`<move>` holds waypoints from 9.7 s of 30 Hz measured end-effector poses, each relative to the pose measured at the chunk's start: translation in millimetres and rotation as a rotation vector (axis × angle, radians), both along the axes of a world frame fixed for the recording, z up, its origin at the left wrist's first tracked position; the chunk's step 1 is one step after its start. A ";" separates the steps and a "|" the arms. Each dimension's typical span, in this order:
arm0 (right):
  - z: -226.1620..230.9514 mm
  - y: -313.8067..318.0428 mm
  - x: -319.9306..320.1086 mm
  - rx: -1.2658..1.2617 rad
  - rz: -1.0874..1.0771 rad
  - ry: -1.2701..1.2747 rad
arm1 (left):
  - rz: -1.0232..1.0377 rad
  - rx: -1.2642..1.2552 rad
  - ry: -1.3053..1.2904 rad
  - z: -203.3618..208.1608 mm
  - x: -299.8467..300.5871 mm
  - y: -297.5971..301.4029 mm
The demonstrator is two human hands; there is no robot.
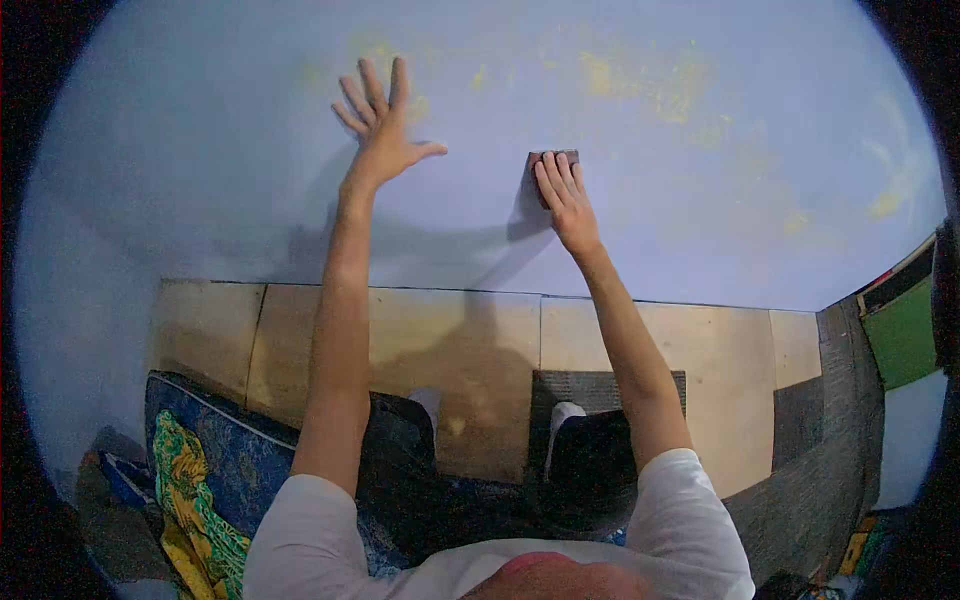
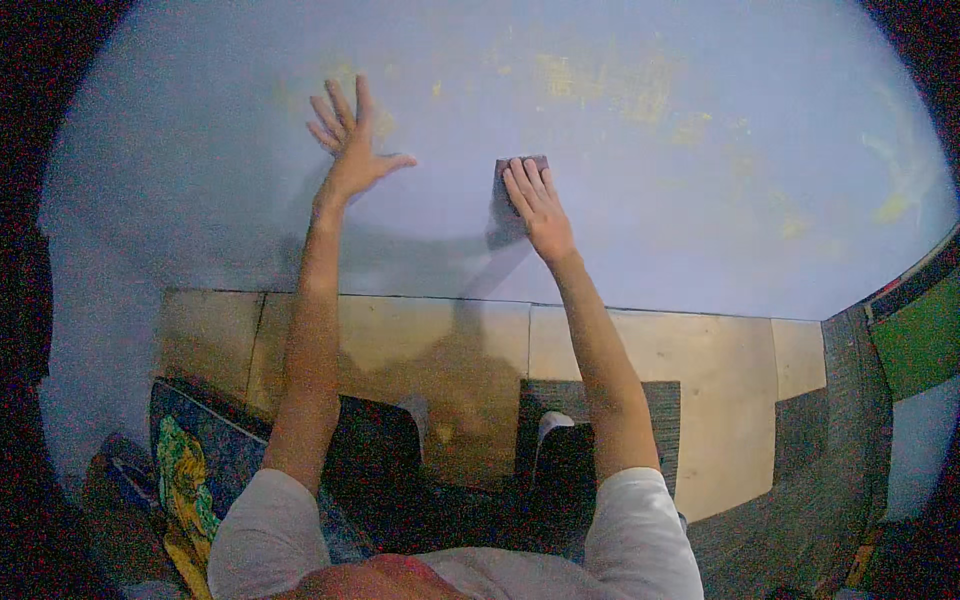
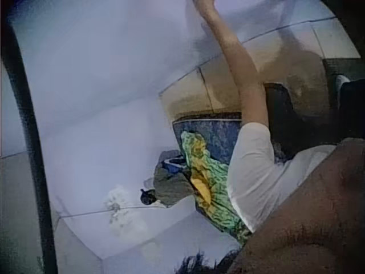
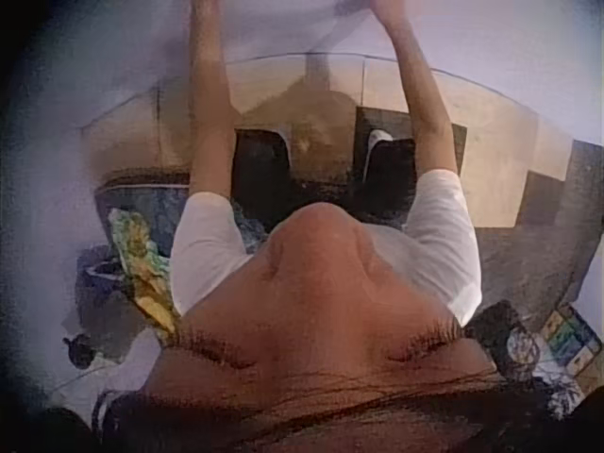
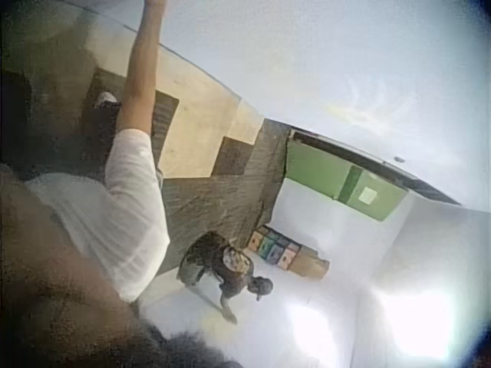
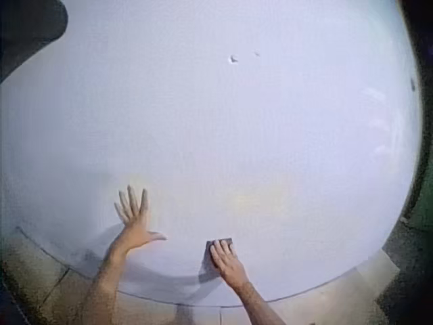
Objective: The person sands a light-colored patch on a blue wall using a piece of sandpaper held in their hand, alternating between using one hand and both hands to press and move the sandpaper across the surface.
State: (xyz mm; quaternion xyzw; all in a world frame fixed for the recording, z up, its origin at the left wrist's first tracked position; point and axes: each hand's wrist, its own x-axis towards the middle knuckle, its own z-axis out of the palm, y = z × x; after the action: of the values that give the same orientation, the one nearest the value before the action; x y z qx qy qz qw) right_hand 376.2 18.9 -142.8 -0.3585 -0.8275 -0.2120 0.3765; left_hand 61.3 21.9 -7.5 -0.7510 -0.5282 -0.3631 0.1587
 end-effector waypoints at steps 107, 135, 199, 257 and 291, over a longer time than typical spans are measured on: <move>18.2 -7.4 61.3 -0.011 0.039 -0.318 | -0.011 0.046 0.017 -8.7 4.2 0.3; -58.6 -11.8 31.2 -0.096 -0.054 0.150 | -0.065 -0.274 0.167 -61.8 76.0 4.7; -11.0 2.8 29.8 -0.015 -0.021 -0.003 | -0.038 -0.167 0.147 -81.1 70.3 17.0; -54.7 5.0 36.8 -0.106 -0.083 0.120 | -0.074 -0.251 0.165 -67.5 68.7 15.5; -31.3 7.8 36.4 -0.042 -0.084 0.057 | -0.065 -0.223 0.184 -56.6 78.8 13.4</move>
State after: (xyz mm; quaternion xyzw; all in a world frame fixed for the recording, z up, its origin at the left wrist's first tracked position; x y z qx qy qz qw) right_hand 412.6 26.7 -174.1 -0.4065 -0.8050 -0.2000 0.3831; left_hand 140.1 35.2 -64.0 -0.8107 -0.5241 -0.2367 0.1100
